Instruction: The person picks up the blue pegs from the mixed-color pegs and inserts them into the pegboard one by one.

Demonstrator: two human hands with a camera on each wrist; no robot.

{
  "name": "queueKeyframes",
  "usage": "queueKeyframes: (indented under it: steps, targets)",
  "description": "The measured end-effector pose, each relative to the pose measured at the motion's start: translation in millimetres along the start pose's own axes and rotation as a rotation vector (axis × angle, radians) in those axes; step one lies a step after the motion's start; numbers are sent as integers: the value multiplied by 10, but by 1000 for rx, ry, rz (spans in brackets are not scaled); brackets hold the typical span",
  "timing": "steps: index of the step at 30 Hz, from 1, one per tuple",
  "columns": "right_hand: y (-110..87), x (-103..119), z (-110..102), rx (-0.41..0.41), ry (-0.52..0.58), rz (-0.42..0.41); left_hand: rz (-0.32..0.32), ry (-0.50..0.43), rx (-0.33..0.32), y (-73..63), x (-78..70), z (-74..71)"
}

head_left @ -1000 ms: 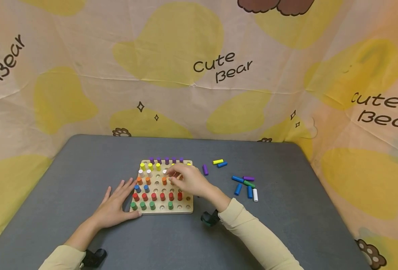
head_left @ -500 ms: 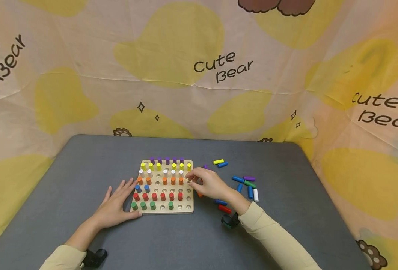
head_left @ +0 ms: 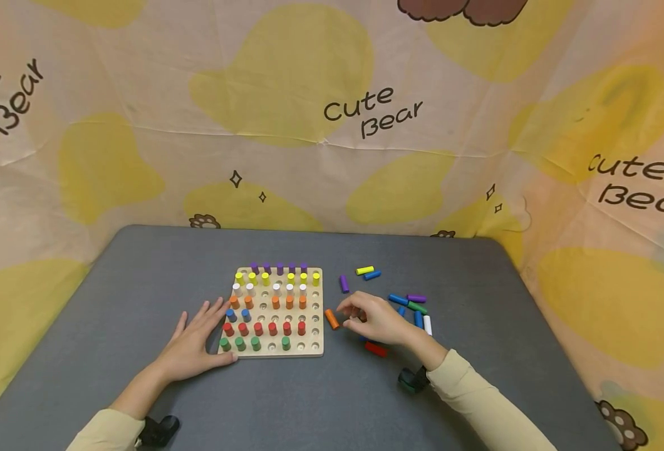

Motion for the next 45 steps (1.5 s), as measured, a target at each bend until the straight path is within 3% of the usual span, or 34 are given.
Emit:
queueKeyframes:
  steps: [22, 45]
  targets:
    - [-406, -240, 36, -2, -49, 9, 7, 0, -6, -6, -9, -2]
    - [-435, -273, 107, 58, -99, 50, 1, -2, -6, 2, 12, 2]
Point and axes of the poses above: each hand's wrist, its own y-axis towards the middle knuckle, its own z-axis out of the palm, x = y × z, the point moved 7 cm from there along y, towards the middle knuckle, and after that the axes turned 14 degrees about -y, right-handed, at the moved point
